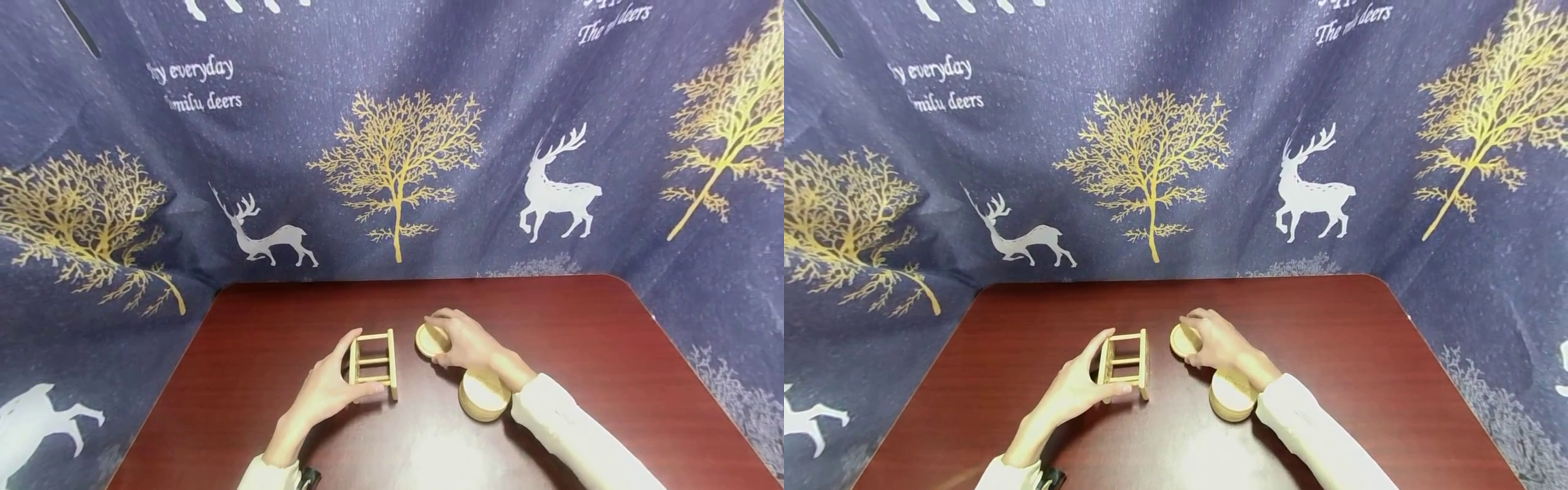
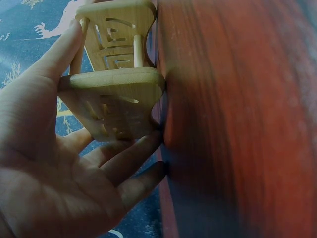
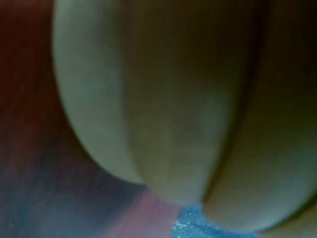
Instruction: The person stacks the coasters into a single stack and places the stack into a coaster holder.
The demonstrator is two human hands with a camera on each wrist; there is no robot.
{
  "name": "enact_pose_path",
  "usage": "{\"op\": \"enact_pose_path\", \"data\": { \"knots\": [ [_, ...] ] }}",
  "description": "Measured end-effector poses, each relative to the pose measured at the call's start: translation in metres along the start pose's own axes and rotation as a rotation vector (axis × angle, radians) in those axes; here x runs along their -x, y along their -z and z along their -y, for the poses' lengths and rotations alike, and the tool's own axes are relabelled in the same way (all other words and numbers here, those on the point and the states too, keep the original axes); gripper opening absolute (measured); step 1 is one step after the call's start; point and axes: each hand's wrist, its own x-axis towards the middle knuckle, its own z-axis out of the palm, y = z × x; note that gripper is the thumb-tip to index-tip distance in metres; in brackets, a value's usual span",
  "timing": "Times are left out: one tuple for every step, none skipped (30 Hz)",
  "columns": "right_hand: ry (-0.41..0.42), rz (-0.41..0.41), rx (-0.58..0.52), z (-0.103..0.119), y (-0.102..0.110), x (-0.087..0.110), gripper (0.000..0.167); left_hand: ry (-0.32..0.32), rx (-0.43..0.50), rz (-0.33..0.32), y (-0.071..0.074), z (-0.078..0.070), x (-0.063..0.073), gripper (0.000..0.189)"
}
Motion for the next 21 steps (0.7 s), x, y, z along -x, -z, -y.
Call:
{"op": "enact_pose_path", "data": {
  "knots": [
    [-0.004,0.000,-0.006,0.000,0.000,0.001,0.082,0.002,0.004,0.002,0.000,0.000,0.000,0.116],
    [-0.005,-0.002,-0.010,0.000,0.000,0.003,0.083,0.004,0.009,0.004,-0.001,0.000,0.001,0.116],
    [-0.006,-0.007,-0.014,0.000,0.000,0.004,0.083,0.007,0.017,0.007,-0.001,0.000,0.001,0.117],
    [-0.007,-0.012,-0.019,0.000,0.000,0.005,0.083,0.012,0.019,0.008,-0.001,0.001,0.001,0.117],
    [-0.006,-0.018,-0.024,0.000,0.000,0.006,0.083,0.010,0.020,0.008,-0.001,0.001,0.000,0.117],
    [-0.002,-0.024,-0.026,0.000,0.000,0.006,0.084,0.012,0.023,0.008,-0.002,0.001,0.000,0.117],
    [0.001,-0.029,-0.028,0.000,0.000,0.007,0.084,0.011,0.027,0.009,-0.002,0.002,0.000,0.117],
    [0.003,-0.034,-0.032,0.001,0.000,0.007,0.083,0.011,0.027,0.010,-0.003,0.002,0.001,0.116],
    [0.003,-0.039,-0.040,0.001,0.001,0.008,0.083,0.014,0.029,0.011,-0.003,0.002,0.001,0.116],
    [0.003,-0.042,-0.045,0.002,0.001,0.009,0.083,0.016,0.030,0.012,-0.003,0.003,0.001,0.116],
    [0.004,-0.046,-0.048,0.002,0.002,0.009,0.083,0.018,0.031,0.014,-0.003,0.003,0.001,0.116],
    [0.005,-0.050,-0.048,0.003,0.002,0.009,0.083,0.021,0.031,0.016,-0.004,0.003,0.001,0.116],
    [0.002,-0.052,-0.051,0.003,0.003,0.010,0.083,0.020,0.026,0.016,-0.004,0.003,0.002,0.116],
    [0.003,-0.057,-0.050,0.004,0.004,0.010,0.083,0.020,0.025,0.015,-0.004,0.003,0.002,0.116],
    [0.003,-0.060,-0.050,0.004,0.005,0.010,0.083,0.018,0.029,0.014,-0.003,0.003,0.002,0.116],
    [0.006,-0.063,-0.046,0.004,0.006,0.010,0.083,0.018,0.030,0.013,-0.003,0.002,0.002,0.116],
    [0.009,-0.066,-0.045,0.005,0.007,0.010,0.083,0.015,0.033,0.012,-0.002,0.002,0.002,0.116],
    [0.012,-0.070,-0.044,0.005,0.009,0.010,0.083,0.011,0.029,0.008,-0.002,0.001,0.002,0.116],
    [0.017,-0.075,-0.044,0.005,0.010,0.010,0.083,0.005,0.022,0.003,-0.001,0.000,0.002,0.116],
    [0.023,-0.080,-0.044,0.006,0.011,0.010,0.082,0.001,0.018,0.000,0.000,0.000,0.002,0.116],
    [0.027,-0.084,-0.044,0.006,0.011,0.010,0.082,-0.002,0.009,-0.004,0.000,0.000,0.002,0.116]
  ]
}}
